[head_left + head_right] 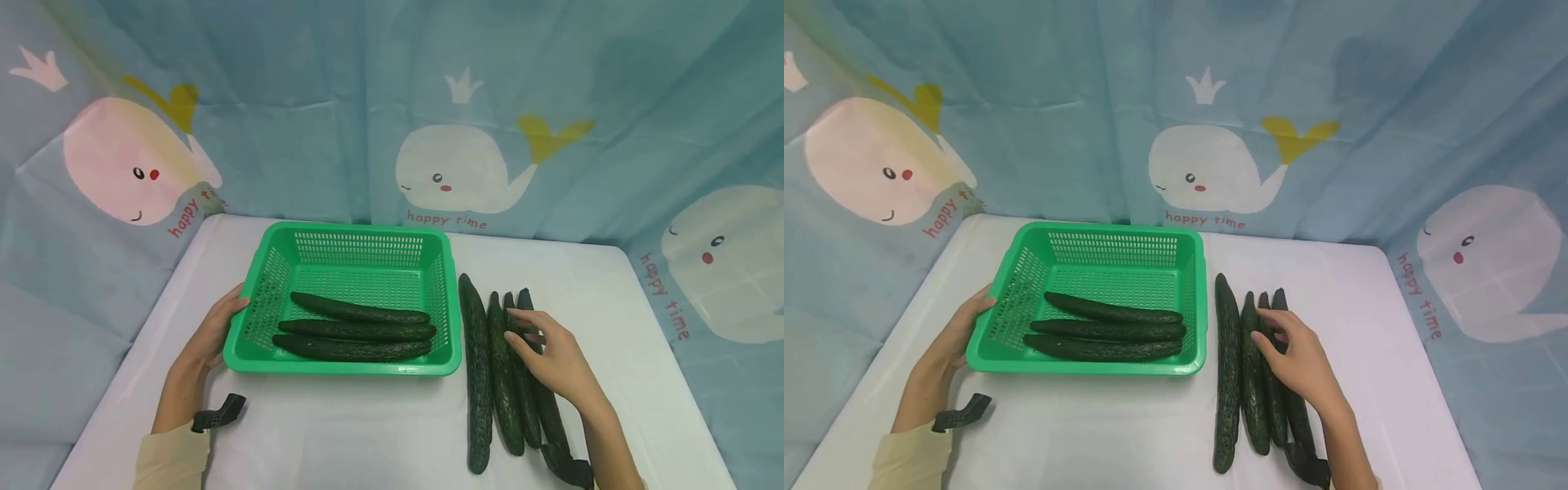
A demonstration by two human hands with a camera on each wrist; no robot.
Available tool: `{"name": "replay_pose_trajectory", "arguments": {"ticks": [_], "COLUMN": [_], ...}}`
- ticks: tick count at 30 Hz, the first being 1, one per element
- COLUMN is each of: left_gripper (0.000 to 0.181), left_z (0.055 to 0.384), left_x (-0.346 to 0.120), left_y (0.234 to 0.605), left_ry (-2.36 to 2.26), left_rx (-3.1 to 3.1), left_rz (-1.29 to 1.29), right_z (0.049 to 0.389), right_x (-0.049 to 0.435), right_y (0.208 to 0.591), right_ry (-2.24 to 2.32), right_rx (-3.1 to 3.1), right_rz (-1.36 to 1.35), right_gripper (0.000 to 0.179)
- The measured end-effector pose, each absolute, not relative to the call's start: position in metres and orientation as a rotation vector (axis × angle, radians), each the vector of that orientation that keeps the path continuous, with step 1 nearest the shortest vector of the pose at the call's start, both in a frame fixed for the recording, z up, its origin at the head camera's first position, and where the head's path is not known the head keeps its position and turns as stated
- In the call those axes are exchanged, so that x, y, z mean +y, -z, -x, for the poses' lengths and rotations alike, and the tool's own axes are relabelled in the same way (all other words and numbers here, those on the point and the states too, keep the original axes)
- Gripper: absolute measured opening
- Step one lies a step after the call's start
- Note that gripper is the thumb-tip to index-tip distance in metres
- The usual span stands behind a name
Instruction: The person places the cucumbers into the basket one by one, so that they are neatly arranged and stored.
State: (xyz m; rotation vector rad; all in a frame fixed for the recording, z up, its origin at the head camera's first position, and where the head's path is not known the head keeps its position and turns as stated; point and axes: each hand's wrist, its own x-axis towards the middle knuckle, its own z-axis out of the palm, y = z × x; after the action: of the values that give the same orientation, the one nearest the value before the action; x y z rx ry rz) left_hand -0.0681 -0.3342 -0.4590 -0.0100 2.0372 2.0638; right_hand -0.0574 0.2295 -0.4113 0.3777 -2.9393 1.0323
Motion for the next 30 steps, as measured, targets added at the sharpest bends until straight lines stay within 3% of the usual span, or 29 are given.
{"name": "replay_pose_trajectory", "arguments": {"ticks": [15,30], "left_gripper": [0.068,0.069], "left_z": [0.069,0.067], "left_x": [-0.336,-0.335], "left_y": [0.46,0.459], "left_ry": [-2.062,-2.061], "left_rx": [2.037,2.045], "left_rz": [-0.055,-0.051], "right_z": [0.029,0.025], "right_x": [0.253,0.261], "right_y": [0.432,0.448], "right_ry": [-1.013,-0.845], "right_rx": [-2.972,-2.965], "right_rz": [-0.242,-0.133], "right_gripper": [0.048,0.051]}}
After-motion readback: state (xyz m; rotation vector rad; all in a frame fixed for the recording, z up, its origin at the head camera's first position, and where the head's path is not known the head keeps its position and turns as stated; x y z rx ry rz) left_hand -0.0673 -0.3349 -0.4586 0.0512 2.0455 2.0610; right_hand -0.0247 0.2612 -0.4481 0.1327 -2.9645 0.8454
